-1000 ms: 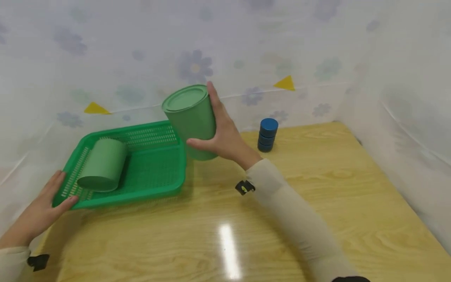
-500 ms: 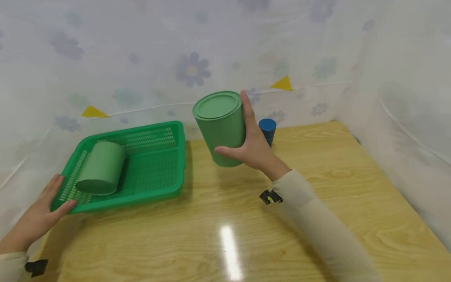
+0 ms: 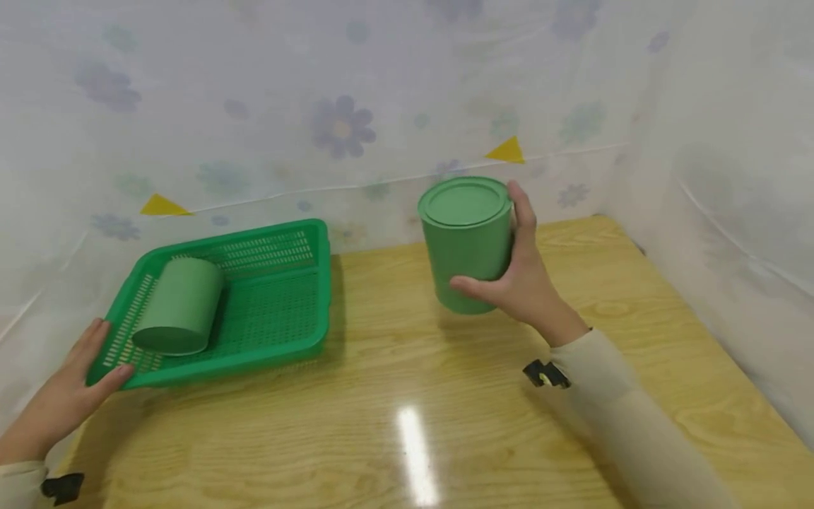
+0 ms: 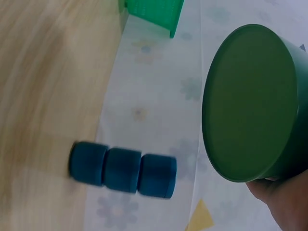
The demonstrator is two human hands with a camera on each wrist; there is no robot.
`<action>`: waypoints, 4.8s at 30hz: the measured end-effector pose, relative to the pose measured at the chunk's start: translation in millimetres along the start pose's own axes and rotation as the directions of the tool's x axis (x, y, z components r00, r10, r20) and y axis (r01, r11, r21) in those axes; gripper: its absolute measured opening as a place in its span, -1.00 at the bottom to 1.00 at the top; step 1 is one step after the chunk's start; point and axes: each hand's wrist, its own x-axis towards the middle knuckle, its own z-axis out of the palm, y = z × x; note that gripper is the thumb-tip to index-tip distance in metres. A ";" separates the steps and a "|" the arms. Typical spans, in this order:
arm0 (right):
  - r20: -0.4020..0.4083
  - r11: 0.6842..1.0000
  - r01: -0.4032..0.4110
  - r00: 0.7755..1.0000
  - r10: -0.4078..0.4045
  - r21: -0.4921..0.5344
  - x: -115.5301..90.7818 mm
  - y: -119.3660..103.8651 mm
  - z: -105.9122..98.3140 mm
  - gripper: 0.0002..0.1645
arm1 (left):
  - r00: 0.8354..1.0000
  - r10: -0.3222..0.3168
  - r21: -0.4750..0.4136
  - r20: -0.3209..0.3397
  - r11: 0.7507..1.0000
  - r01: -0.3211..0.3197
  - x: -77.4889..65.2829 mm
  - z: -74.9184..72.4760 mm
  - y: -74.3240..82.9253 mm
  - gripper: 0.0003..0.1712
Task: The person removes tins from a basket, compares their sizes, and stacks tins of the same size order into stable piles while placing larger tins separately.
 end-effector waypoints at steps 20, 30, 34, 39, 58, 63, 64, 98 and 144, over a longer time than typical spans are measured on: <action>-0.183 0.966 -0.169 0.974 0.134 -0.196 -41.3 42.7 -64.4 0.49 | 1.000 -0.010 -0.012 0.020 1.000 0.010 -0.5 -1.7 1.6 0.03; -0.283 0.855 -0.446 0.884 0.373 -0.265 -53.5 76.6 -95.1 0.48 | 1.000 -0.009 -0.010 0.022 1.000 0.009 -0.6 -1.5 0.7 0.01; -0.295 0.832 -0.484 0.865 0.406 -0.271 -54.4 87.2 -106.8 0.46 | 1.000 -0.011 -0.005 0.025 1.000 0.011 -0.5 -1.4 1.5 0.01; -0.287 0.809 -0.516 0.850 0.443 -0.282 -54.4 97.6 -120.5 0.42 | 1.000 -0.015 0.007 0.027 1.000 0.015 0.2 -2.4 2.4 0.01; -0.282 0.755 -0.593 0.802 0.526 -0.279 -58.9 123.7 -142.7 0.45 | 0.999 -0.038 0.040 0.021 0.998 0.038 1.5 -2.3 4.0 0.05; -0.266 0.760 -0.586 0.808 0.525 -0.282 -60.8 127.9 -146.3 0.46 | 0.999 -0.040 0.041 0.021 0.998 0.039 1.4 -1.9 4.3 0.05; -0.261 0.761 -0.584 0.810 0.525 -0.282 -61.1 128.4 -147.1 0.46 | 0.999 -0.039 0.039 0.021 0.999 0.038 1.3 -1.8 4.2 0.05; -0.189 0.738 -0.600 0.799 0.571 -0.308 -56.9 125.5 -153.5 0.50 | 0.998 -0.031 0.022 0.055 0.999 0.029 1.9 -3.6 0.8 0.02; -0.083 0.893 -0.270 0.963 0.257 -0.359 42.2 6.0 -68.5 0.17 | 1.000 -0.014 0.007 0.028 1.000 0.014 -1.9 -1.0 -3.9 0.00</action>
